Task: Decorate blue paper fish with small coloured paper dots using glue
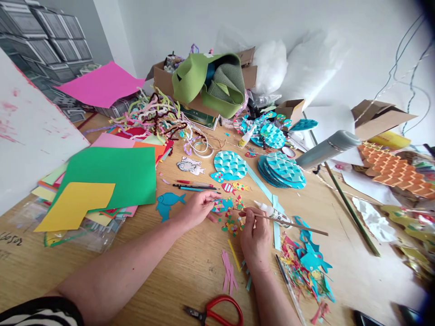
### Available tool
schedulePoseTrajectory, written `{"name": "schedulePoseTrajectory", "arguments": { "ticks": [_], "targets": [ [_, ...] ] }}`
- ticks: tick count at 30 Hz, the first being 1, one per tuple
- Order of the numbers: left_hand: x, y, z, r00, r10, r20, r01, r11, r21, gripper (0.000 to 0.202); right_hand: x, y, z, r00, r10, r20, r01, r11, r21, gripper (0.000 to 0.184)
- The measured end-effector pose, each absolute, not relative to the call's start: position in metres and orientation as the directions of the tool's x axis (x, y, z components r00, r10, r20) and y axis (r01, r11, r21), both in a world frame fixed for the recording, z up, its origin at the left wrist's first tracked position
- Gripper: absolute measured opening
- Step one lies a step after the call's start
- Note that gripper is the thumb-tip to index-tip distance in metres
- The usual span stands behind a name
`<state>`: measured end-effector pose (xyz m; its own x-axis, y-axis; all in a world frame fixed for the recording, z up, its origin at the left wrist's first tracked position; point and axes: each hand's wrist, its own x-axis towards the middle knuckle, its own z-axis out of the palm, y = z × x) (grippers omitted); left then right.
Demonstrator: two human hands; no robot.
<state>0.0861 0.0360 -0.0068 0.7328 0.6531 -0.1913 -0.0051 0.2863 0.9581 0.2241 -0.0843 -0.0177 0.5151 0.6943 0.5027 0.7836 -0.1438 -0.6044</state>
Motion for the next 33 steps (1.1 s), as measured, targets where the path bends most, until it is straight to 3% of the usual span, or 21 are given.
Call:
{"name": "schedulePoseTrajectory", "arguments": {
  "ticks": [7, 14, 33],
  "targets": [
    [0.088, 0.036, -0.01, 0.737, 0.643, -0.209, -0.01, 0.32, 0.947, 0.025, 0.214, -0.091, -0.009, 0.522, 0.612, 0.594, 0.77, -0.038, -0.637, 0.015],
    [0.088, 0.035, -0.008, 0.726, 0.649, -0.227, 0.024, 0.307, 0.952, 0.027, 0.203, -0.092, -0.003, 0.296, 0.753, 0.588, 0.83, 0.101, -0.548, 0.018],
    [0.09, 0.034, -0.019, 0.737, 0.643, -0.206, 0.063, 0.239, 0.969, 0.03, 0.208, -0.091, -0.006, 0.213, 0.8, 0.561, 0.88, 0.092, -0.466, 0.017]
  ]
}}
